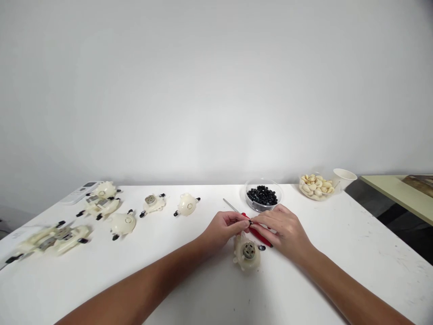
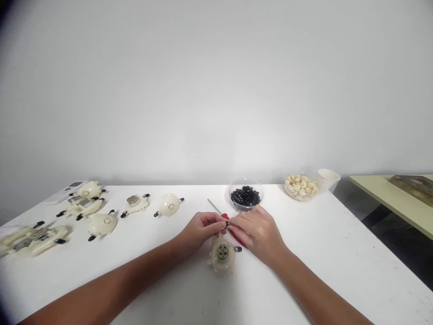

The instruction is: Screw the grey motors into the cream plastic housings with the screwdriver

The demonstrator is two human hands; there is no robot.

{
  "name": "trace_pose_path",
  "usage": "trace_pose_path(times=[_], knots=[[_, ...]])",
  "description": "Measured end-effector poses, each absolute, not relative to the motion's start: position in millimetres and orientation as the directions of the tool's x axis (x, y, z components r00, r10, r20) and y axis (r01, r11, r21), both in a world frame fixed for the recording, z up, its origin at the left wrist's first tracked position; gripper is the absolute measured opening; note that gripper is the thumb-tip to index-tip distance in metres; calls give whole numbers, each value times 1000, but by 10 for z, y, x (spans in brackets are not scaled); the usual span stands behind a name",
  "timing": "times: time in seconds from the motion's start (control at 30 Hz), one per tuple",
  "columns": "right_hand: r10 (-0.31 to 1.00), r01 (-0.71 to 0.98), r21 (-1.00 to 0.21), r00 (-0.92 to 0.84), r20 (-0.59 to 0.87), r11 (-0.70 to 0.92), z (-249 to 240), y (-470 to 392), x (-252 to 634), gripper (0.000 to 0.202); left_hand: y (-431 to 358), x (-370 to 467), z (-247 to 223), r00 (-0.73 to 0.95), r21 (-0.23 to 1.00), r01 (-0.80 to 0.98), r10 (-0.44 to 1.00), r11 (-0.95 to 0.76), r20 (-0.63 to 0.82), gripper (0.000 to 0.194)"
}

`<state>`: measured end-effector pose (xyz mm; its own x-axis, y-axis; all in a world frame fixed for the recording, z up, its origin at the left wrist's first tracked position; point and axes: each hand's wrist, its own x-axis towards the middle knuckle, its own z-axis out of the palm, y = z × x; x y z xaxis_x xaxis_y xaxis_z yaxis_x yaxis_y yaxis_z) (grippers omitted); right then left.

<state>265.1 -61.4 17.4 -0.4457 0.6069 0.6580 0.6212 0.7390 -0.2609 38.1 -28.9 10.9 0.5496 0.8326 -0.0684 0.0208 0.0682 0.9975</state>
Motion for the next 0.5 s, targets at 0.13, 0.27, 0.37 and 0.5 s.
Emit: trace_pose_path(times=[0.13,0.27,0.37,0.5], knots=[[626,655,-242,-447,639,716,178,-622,2643,15,-292,380,87,541,997,38,838,61,-72,26],[608,633,-260,-426,670,730,186,-623,2643,14,-294,379,96,534,998,30,842,61,-68,27],[583,594,-256,-459,671,762,191,-622,2650,17,-293,381,110,553,997,23,830,75,-75,27],[606,624,-248,-461,648,741,185,-623,2648,19,-294,381,109,545,997,26,835,77,-79,29]])
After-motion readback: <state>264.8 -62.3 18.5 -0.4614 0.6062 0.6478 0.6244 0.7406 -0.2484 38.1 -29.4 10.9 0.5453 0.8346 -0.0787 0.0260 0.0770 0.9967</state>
